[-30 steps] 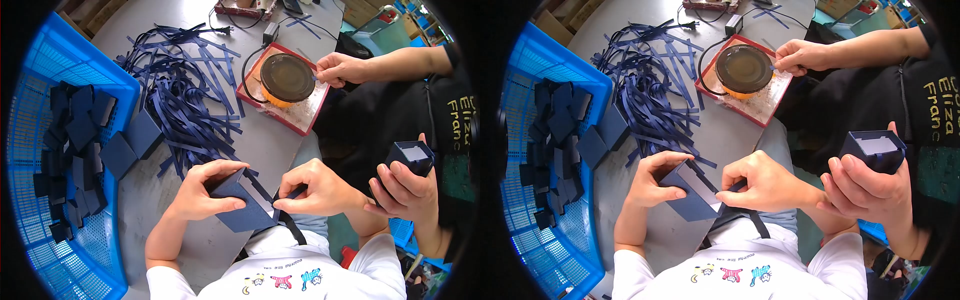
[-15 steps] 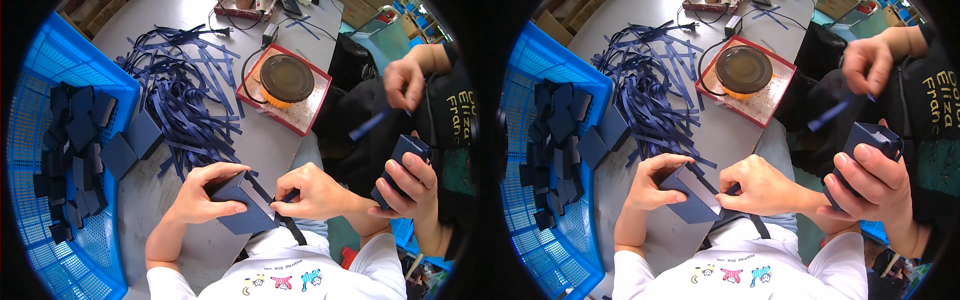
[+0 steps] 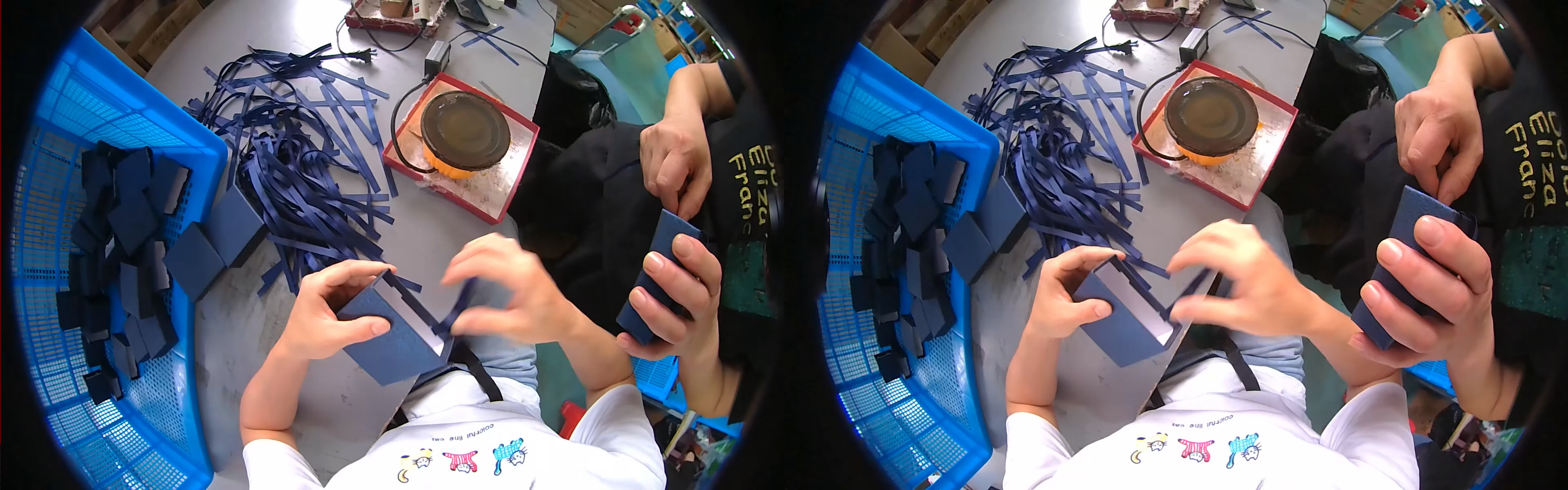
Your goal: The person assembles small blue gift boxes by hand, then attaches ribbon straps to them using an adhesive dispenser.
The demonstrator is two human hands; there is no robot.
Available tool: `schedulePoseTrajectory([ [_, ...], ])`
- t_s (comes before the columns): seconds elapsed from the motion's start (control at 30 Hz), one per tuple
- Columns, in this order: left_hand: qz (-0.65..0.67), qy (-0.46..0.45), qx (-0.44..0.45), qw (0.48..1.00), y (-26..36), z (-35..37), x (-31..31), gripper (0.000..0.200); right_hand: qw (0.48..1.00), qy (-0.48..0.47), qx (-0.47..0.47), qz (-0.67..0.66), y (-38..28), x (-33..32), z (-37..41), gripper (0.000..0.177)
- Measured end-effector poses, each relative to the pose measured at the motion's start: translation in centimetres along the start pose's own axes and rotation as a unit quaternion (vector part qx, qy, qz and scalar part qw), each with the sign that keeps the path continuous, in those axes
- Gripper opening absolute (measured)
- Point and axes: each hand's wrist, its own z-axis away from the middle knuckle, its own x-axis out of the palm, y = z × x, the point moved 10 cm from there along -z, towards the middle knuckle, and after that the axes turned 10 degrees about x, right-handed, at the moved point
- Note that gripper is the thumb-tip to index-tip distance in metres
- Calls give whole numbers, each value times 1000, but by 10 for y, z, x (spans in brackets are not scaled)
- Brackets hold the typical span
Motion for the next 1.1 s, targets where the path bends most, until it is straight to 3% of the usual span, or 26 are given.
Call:
schedulePoseTrajectory([
  [0.03, -24, -1, 7, 1000, 0, 0, -2, 52, 981, 55, 75, -168, 27, -10, 11, 16],
  [0.07, -24, 2, 8, 1000, -1, -1, -3, 52, 964, 83, 128, -217, 43, -20, 22, 6],
  [0.1, -27, 9, 0, 1000, -3, -1, -4, 52, 958, 115, 148, -217, 50, -25, 31, 13],
  [0.2, -32, 17, -7, 999, -8, -3, -5, 51, 885, -25, 278, -372, 76, 33, 54, 21],
  [0.23, -32, 19, -7, 999, -10, -3, -5, 50, 895, -49, 278, -346, 72, 46, 53, 21],
  [0.3, -36, 18, -11, 999, -15, -3, -3, 50, 782, -50, 405, -471, 92, 77, 67, 20],
  [0.33, -40, 20, -13, 999, -17, -3, -3, 50, 719, -5, 420, -554, 95, 78, 65, 19],
  [0.43, -75, 45, -34, 996, -25, -2, -13, 50, 708, 96, 361, -599, 104, 49, 48, 16],
  [0.67, -118, 79, -55, 988, -34, -8, -38, 47, 764, 290, 240, -524, 138, -44, 46, 13],
  [0.73, -122, 78, -58, 988, -34, -9, -37, 47, 732, 345, 236, -538, 141, -51, 47, 13],
  [0.77, -128, 79, -64, 986, -35, -9, -38, 47, 730, 322, 199, -569, 150, -50, 45, 14],
  [0.87, -135, 72, -75, 985, -40, -9, -36, 48, 681, 304, 206, -634, 144, -48, 34, 14],
  [0.97, -131, 56, -81, 987, -43, -10, -28, 49, 710, 230, 249, -618, 148, -40, 24, 17],
  [1.1, -143, 7, -85, 986, -46, -23, -4, 48, 767, 263, 296, -506, 158, -49, 15, 18],
])
